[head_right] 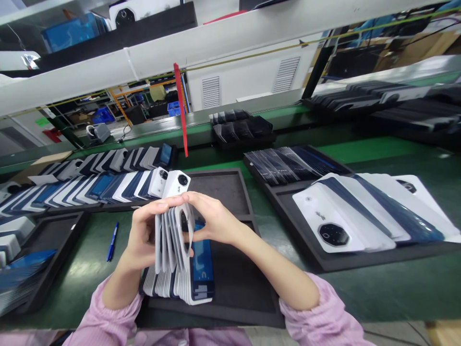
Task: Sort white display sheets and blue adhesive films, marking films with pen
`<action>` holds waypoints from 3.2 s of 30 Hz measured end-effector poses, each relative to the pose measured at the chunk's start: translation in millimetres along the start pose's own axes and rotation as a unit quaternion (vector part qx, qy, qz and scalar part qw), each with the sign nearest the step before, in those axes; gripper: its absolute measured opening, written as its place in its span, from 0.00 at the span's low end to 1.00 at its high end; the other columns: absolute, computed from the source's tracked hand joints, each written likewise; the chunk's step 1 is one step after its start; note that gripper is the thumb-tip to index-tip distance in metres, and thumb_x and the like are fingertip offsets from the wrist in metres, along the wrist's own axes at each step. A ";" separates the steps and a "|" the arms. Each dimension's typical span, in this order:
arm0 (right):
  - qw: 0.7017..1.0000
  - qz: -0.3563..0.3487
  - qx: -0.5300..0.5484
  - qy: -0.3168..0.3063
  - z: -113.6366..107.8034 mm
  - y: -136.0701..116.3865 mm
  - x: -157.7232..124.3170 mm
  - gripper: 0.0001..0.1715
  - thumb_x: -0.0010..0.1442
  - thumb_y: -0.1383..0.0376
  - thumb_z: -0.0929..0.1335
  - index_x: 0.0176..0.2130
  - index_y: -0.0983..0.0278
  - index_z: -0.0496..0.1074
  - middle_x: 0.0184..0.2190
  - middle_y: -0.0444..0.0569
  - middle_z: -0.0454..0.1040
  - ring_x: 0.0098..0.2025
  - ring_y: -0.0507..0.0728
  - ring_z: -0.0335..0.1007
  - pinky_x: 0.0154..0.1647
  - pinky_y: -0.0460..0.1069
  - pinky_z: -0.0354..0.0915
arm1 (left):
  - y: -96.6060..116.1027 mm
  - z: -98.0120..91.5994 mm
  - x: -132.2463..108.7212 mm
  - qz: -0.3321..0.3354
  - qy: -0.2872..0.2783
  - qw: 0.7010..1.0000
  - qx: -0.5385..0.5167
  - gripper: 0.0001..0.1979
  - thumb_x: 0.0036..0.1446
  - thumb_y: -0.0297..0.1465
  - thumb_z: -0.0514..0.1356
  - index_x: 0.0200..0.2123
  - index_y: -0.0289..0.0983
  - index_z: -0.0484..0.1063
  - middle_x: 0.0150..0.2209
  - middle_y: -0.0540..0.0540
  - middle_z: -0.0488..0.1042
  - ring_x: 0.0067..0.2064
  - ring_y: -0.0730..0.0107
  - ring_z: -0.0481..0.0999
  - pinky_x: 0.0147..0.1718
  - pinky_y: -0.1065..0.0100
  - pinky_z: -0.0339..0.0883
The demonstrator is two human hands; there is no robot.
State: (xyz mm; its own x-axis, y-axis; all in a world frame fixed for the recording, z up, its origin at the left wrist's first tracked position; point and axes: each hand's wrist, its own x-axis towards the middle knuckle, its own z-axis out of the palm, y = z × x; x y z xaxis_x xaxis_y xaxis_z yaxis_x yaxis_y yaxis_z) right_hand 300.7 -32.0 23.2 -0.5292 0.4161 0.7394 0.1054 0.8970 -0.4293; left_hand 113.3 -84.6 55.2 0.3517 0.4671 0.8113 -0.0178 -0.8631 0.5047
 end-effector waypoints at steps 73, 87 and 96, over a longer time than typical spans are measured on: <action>0.998 0.043 0.020 -0.051 -1.6 0.5 -3.6 0.47 0.53 0.48 0.77 0.63 0.62 0.61 0.54 0.58 0.77 0.53 0.68 0.78 0.51 0.56 0.76 | -6.9 -2.9 6.8 0.042 0.010 0.999 0.005 0.41 0.46 0.32 0.76 0.60 0.45 0.62 0.64 0.37 0.67 0.66 0.51 0.67 0.61 0.48 0.67; 1.000 0.002 -0.026 0.007 -7.7 -1.4 -5.5 0.37 0.61 0.53 0.74 0.63 0.61 0.64 0.57 0.57 0.76 0.61 0.65 0.73 0.62 0.60 0.72 | -5.1 5.8 8.6 0.101 -0.037 0.994 0.011 0.45 0.51 0.29 0.73 0.68 0.47 0.55 0.61 0.41 0.72 0.64 0.53 0.71 0.63 0.45 0.68; 1.000 0.010 -0.013 0.004 -6.9 -0.1 -4.6 0.37 0.61 0.52 0.73 0.63 0.61 0.64 0.57 0.57 0.76 0.61 0.65 0.72 0.63 0.60 0.71 | -4.6 5.3 12.2 0.109 -0.039 0.993 0.019 0.42 0.54 0.33 0.71 0.68 0.46 0.55 0.62 0.41 0.72 0.64 0.53 0.71 0.62 0.47 0.70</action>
State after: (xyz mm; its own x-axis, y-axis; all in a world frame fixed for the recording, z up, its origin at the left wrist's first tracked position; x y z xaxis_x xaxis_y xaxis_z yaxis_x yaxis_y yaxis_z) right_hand 309.0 -33.0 23.5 -0.5209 0.4352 0.7344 0.1385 0.8920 -0.4303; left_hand 122.6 -76.0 61.2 0.4149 0.2536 0.8738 -0.0660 -0.9494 0.3069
